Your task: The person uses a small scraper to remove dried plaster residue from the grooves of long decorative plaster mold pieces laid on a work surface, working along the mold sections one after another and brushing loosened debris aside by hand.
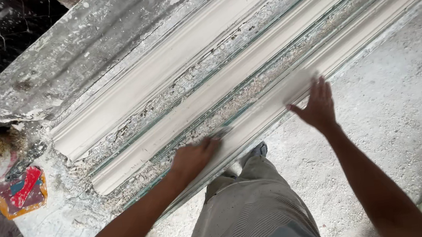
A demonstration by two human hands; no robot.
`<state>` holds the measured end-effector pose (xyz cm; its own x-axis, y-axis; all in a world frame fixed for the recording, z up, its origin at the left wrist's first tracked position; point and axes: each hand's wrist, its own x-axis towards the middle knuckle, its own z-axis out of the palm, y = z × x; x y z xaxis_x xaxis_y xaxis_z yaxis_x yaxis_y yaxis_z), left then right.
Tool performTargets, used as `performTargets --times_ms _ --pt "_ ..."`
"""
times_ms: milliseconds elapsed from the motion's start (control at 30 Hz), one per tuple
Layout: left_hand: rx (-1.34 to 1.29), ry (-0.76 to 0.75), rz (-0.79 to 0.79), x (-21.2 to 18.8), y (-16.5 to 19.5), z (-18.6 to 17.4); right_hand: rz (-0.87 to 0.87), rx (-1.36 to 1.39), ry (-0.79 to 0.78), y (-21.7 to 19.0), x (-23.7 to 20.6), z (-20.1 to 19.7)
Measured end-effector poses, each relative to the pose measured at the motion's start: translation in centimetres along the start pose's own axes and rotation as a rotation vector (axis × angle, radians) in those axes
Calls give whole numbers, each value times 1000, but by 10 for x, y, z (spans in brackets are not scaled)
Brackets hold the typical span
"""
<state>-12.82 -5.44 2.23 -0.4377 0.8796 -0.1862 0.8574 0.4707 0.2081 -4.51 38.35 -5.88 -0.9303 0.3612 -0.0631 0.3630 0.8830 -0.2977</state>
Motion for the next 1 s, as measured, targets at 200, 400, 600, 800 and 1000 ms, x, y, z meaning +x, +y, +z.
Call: performTargets --times_ms 200,400,600,800,1000 --pt "133 -133 -41 -8 9 -25 -16 81 -16 19 23 20" --pt "78 -136 -46 200 31 -41 -4 116 -16 14 14 11" --pt "112 -186 -11 155 17 -18 64 78 -105 10 17 -16" --pt "206 -239 -62 44 25 -44 3 76 -54 20 13 1" --pt "-162 -211 -197 188 56 -33 -55 68 4 24 15 16"
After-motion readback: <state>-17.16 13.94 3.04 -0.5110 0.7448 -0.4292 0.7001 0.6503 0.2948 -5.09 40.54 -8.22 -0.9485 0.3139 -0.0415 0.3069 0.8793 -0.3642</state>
